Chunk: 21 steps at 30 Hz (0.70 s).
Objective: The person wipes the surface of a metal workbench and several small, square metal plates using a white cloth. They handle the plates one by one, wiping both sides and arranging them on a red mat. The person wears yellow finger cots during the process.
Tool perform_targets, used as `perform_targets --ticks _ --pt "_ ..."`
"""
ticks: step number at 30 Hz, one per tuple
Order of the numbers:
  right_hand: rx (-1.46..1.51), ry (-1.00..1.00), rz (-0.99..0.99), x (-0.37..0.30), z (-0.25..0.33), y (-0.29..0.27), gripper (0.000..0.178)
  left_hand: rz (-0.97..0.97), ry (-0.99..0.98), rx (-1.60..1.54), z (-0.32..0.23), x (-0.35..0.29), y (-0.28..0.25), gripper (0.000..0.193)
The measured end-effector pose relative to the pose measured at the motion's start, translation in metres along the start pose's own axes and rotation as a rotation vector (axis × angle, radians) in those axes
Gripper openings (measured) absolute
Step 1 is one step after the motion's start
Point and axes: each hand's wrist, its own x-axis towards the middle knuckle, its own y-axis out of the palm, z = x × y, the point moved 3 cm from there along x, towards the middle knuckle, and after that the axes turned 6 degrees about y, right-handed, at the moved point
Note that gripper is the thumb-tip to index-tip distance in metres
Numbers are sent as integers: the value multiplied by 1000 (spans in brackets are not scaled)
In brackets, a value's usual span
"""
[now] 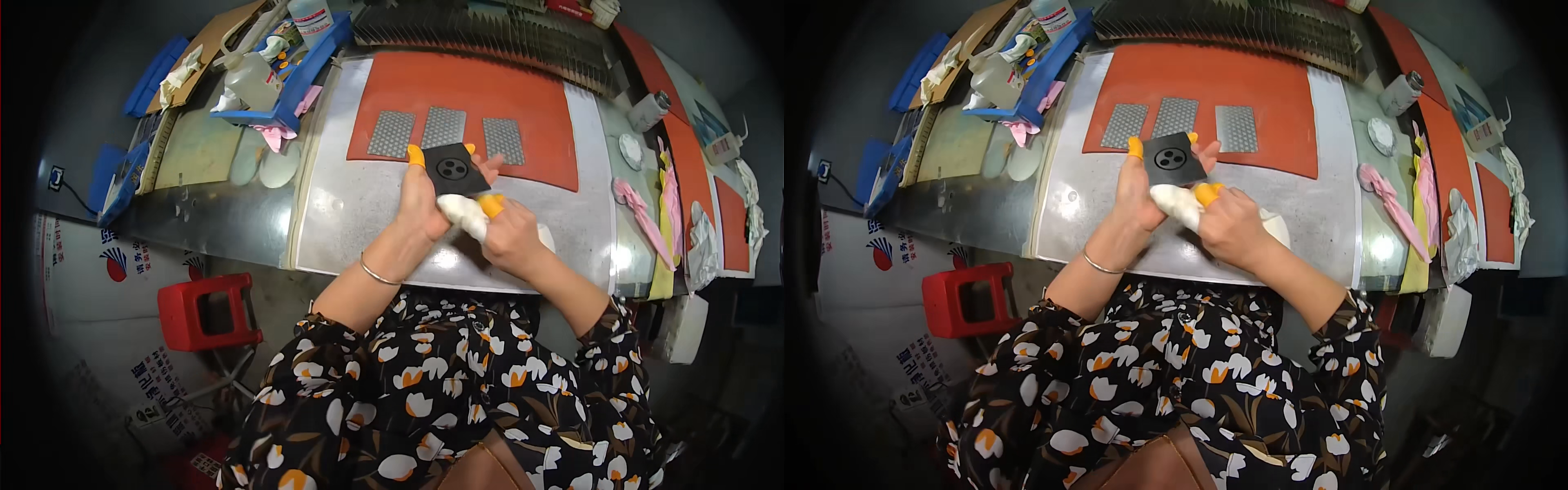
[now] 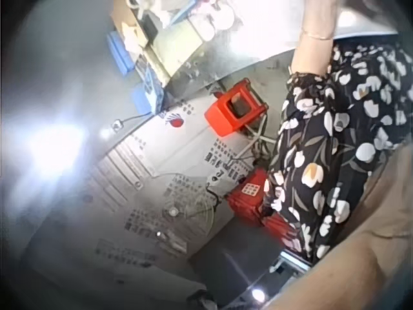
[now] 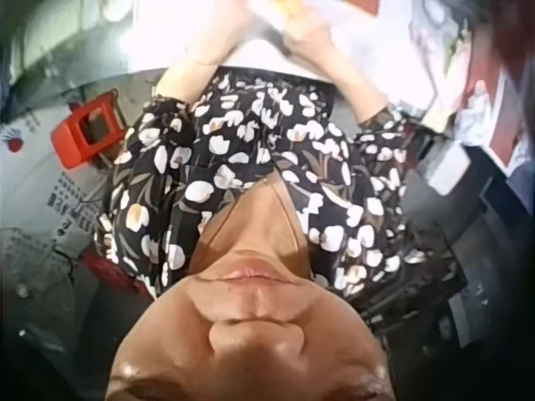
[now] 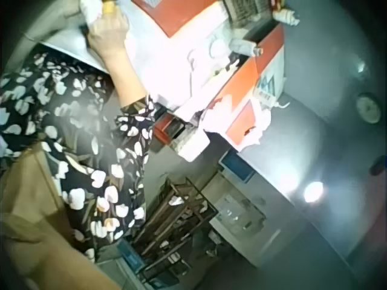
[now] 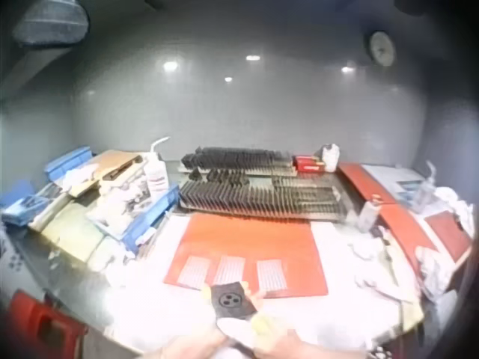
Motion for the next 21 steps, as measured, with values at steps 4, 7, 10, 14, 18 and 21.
perform_targets --ticks 4,7,10,14,18,21 --pt "85 241 -136 -42 -41 -9 54 251 132 413 -18 -3 -16 71" --pt "153 322 -120 -42 -40 -38 53 317 251 1141 -27 -5 -31 43" --pt "127 235 -121 -33 -41 -50 53 368 516 1434 -24 -11 -25 44" --pt "156 204 -84 -14 -28 -40 46 416 599 1630 -22 -16 -20 43" --pt "155 33 -145 2 -12 -30 34 426 625 1849 -19 -19 -8 44" --pt "56 344 18 -4 -23 -8 38 531 739 1871 -15 -30 -1 40"
